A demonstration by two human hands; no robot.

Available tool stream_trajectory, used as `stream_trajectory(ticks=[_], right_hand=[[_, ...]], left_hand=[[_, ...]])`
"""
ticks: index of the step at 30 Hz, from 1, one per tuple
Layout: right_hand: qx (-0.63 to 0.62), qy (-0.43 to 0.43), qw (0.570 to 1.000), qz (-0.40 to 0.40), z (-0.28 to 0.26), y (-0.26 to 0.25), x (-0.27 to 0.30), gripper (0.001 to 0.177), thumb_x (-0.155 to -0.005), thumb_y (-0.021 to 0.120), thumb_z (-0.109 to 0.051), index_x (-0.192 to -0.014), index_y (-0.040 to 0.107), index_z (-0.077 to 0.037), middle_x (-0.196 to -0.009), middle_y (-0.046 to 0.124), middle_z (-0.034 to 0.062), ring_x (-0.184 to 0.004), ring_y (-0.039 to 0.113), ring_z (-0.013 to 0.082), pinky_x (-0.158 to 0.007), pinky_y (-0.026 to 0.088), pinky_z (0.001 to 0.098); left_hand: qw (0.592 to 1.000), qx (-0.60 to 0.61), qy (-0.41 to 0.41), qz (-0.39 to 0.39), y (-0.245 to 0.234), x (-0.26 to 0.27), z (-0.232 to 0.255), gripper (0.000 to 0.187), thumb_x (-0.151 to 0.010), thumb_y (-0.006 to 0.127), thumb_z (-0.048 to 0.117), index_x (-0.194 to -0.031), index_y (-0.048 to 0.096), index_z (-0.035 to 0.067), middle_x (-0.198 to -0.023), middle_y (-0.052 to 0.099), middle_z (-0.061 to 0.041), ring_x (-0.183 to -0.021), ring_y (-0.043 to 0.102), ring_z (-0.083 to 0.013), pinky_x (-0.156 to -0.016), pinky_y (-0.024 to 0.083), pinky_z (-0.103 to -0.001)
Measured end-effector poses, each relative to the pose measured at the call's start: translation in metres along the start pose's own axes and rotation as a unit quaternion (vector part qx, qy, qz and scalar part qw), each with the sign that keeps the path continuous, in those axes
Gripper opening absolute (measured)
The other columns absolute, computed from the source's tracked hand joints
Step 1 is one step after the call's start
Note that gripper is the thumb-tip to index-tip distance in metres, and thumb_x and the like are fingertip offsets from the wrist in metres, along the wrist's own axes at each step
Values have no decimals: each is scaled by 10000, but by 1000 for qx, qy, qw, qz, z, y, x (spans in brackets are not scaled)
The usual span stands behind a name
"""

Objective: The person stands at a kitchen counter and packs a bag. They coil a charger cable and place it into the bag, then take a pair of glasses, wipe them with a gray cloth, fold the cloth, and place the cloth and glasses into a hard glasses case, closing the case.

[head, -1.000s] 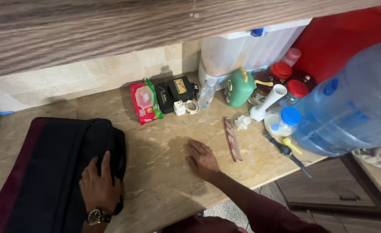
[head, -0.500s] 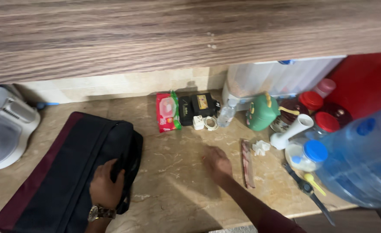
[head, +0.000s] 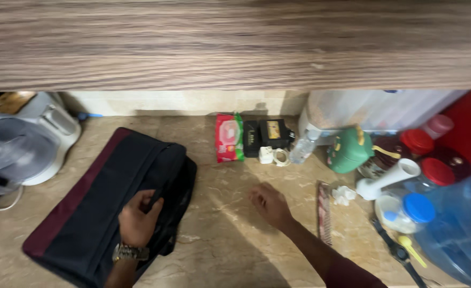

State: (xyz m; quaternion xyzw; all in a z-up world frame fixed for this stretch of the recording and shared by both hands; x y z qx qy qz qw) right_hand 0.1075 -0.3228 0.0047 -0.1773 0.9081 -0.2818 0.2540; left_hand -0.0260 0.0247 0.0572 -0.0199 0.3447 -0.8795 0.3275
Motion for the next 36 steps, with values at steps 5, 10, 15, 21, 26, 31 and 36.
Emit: stream_trajectory(ticks=[5, 10, 15, 21, 26, 31, 36], right_hand=[[76, -4, 997, 7, -3, 25, -33, 274, -916, 678, -194, -1157, 641, -70, -1056, 663, 145, -795, 684, 328, -688, 549, 430], [140, -32, 988, 56, -6, 26, -124, 338, -935, 654, -142, -1252, 591, -43, -1191, 646, 173, -984, 657, 388, -784, 552, 463], [73, -27, 993, 86, -21, 33, -139, 260, -900, 666, -110, -1157, 677, -75, -1110, 666, 150, -883, 686, 307, -786, 568, 435], [204, -71, 972, 92, -2, 18, -132, 271, -823, 757, -131, -1080, 687, -79, -1019, 681, 135, -968, 645, 349, -838, 530, 462], [259, -78, 960, 77, 7, 17, -129, 342, -790, 767, -128, -1105, 673, -36, -1016, 681, 160, -962, 635, 372, -849, 528, 461], [177, 15, 973, 150, -6, 5, -123, 135, -910, 736, -169, -1040, 763, -141, -926, 737, 74, -851, 696, 282, -817, 543, 409], [268, 65, 898, 343, 1, -62, -93, 180, -931, 784, -151, -1110, 759, -143, -707, 628, 25, -719, 606, 247, -828, 452, 453]], left_hand=[[980, 171, -30, -96, -2, -18, -26, 270, -807, 829, 84, -1061, 760, 26, -804, 734, -14, -706, 645, -67, -621, 524, -235], [965, 219, -59, -134, 4, -17, -35, 264, -810, 820, 83, -1058, 761, 16, -767, 708, 5, -653, 601, -65, -547, 467, -239], [964, 208, -85, -144, -1, -15, -34, 278, -817, 828, 98, -1075, 762, 20, -753, 653, -15, -625, 547, -81, -528, 431, -257], [943, 232, -146, -187, 9, -14, -34, 277, -804, 808, 99, -1062, 751, 15, -773, 743, -49, -632, 635, -107, -546, 482, -267], [951, 233, -97, -178, 14, -9, -32, 318, -797, 842, 114, -1076, 737, 2, -822, 726, -64, -708, 641, -107, -613, 517, -267], [965, 182, -72, -174, 8, -6, -20, 397, -771, 869, 155, -1104, 707, 12, -812, 725, -61, -713, 656, -123, -637, 552, -283], [971, 148, -68, -175, -1, 5, -21, 419, -770, 854, 188, -1134, 716, 32, -822, 753, -66, -729, 690, -148, -650, 562, -295]])
Point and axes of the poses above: each hand's wrist, its own x-axis away from the middle knuckle, its own y-axis out of the palm, z = x × y, the point moved 1 cm from there along -x, towards the middle knuckle
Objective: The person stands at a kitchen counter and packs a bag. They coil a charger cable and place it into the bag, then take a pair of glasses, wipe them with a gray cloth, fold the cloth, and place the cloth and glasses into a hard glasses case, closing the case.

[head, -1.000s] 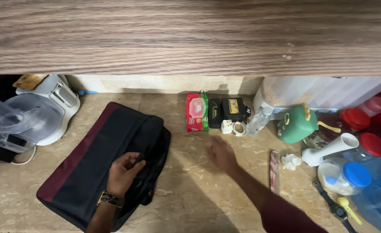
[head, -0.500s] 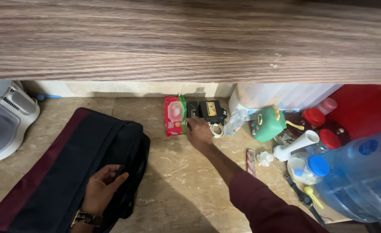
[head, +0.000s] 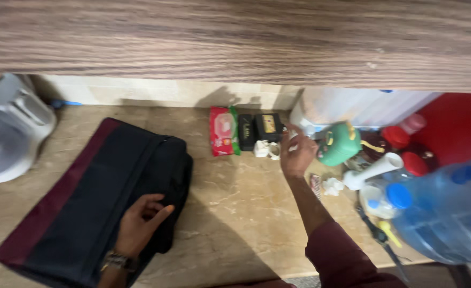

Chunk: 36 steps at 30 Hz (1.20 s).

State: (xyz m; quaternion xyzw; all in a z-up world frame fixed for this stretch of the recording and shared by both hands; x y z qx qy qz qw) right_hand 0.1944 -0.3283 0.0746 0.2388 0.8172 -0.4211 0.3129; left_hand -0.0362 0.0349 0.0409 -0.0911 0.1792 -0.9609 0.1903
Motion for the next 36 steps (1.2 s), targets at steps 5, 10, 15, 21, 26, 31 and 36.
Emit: stream_trajectory(ticks=[5, 10, 15, 21, 26, 31, 36], right_hand=[[-56, -30, 997, 51, 46, -31, -24, 619, -881, 844, -240, -1366, 544, 1, -1212, 583, 174, -1070, 537, 338, -937, 460, 465], [15, 0, 996, -94, 86, -2, -37, 896, -681, 944, -417, -1350, 536, 16, -1204, 638, 227, -1092, 600, 400, -937, 491, 512], [18, 80, 980, -183, 98, 2, -26, 753, -693, 957, -409, -1281, 604, -99, -1050, 741, 124, -934, 711, 278, -836, 572, 444], [-307, 170, 909, -223, 61, -52, 20, 597, -788, 873, -123, -1295, 560, -90, -1206, 657, 48, -1046, 690, 140, -841, 599, 307], [-365, 171, 844, -354, 3, -75, 62, 592, -764, 847, -64, -1293, 583, -93, -1204, 667, 57, -1044, 695, 166, -867, 613, 329], [-219, 12, 886, -409, -51, -88, 79, 575, -725, 867, -117, -1253, 638, -118, -1204, 672, 71, -1031, 726, 188, -849, 642, 335], [-199, 4, 885, -420, -66, -93, 75, 568, -724, 878, -195, -1234, 637, -126, -1223, 674, 93, -1041, 715, 217, -817, 634, 342]], left_hand=[[999, 18, -31, -7, 0, 3, -13, 367, -811, 822, 201, -1126, 732, 37, -842, 770, -60, -759, 717, -136, -689, 583, -284], [999, 43, -14, 8, 7, 1, -11, 337, -834, 818, 200, -1110, 739, 24, -842, 749, -62, -756, 682, -124, -683, 561, -285], [995, -50, 62, 55, 6, 9, 18, 487, -700, 901, 274, -1099, 722, 59, -849, 728, -53, -718, 662, -155, -642, 553, -297], [935, -211, 241, 154, 15, 27, 48, 570, -658, 923, 294, -1114, 678, 56, -908, 651, -118, -825, 607, -313, -725, 507, -435], [935, -152, 285, 146, 35, 33, 56, 366, -828, 838, 211, -1146, 681, 121, -1031, 675, -84, -974, 631, -293, -856, 522, -413], [928, -233, 271, 109, 51, 33, 60, 544, -729, 851, 180, -1226, 635, 127, -1201, 615, -156, -1120, 552, -375, -954, 476, -478], [818, -509, 192, 189, 48, 35, 53, 962, -585, 848, 190, -1480, 497, 151, -1469, 431, -307, -1314, 428, -422, -961, 427, -524]])
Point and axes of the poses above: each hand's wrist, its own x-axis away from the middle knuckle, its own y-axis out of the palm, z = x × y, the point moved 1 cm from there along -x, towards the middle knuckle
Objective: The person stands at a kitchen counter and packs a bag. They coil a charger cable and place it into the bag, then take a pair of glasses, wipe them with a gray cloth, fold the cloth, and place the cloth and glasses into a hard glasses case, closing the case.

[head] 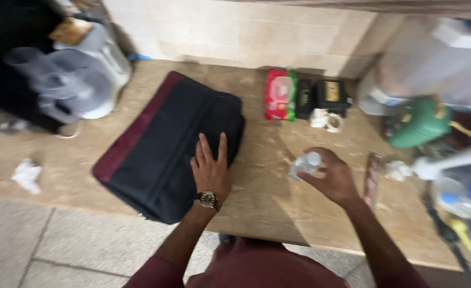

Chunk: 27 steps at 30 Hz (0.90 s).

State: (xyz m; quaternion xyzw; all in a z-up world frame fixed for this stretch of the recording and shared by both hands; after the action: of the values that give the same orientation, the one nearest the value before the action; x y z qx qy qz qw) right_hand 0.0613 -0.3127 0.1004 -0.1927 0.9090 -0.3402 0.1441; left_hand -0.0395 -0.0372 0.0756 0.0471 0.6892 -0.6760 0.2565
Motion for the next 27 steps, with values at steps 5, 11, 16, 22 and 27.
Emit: stream_trajectory(ticks=[5, 11, 16, 22, 27], right_hand=[[64, 48, 997, -10, 9, -3, 5, 520, -782, 831, -338, -1234, 642, -163, -1102, 755, 78, -929, 776, 219, -771, 637, 354], [172, 43, 982, -63, 30, -9, -9, 613, -731, 813, -493, -1267, 676, -230, -1056, 780, 95, -929, 767, 284, -825, 602, 432], [309, 82, 929, -187, 38, -7, -21, 657, -686, 803, -556, -1257, 661, -265, -1053, 790, 109, -978, 762, 334, -892, 592, 471], [297, 171, 907, -246, 31, -8, -31, 718, -725, 770, -650, -1274, 608, -218, -1070, 811, 141, -1005, 792, 339, -937, 609, 463], [-88, 101, 969, -208, 13, 41, -28, 777, -681, 839, -528, -1341, 592, -201, -1146, 754, 83, -1031, 739, 255, -884, 587, 414]], left_hand=[[984, 144, -76, -72, -4, 12, -40, 694, -668, 832, 194, -1316, 603, 102, -1336, 586, -172, -1194, 555, -378, -926, 484, -512], [933, 347, -97, 19, -20, -18, -95, 272, -692, 792, 130, -950, 759, 50, -833, 749, -108, -749, 747, -229, -661, 580, -341], [908, 382, -135, -105, -47, -43, -136, 173, -708, 820, 116, -861, 758, 64, -690, 722, -28, -625, 652, -80, -581, 510, -264], [915, 356, -122, -147, -70, -57, -135, 154, -688, 845, 76, -759, 710, 54, -608, 633, 12, -554, 562, -56, -531, 454, -252], [918, 359, -101, -132, -69, -57, -133, 173, -687, 843, 37, -742, 678, 36, -616, 620, -3, -564, 544, -59, -529, 436, -248]])
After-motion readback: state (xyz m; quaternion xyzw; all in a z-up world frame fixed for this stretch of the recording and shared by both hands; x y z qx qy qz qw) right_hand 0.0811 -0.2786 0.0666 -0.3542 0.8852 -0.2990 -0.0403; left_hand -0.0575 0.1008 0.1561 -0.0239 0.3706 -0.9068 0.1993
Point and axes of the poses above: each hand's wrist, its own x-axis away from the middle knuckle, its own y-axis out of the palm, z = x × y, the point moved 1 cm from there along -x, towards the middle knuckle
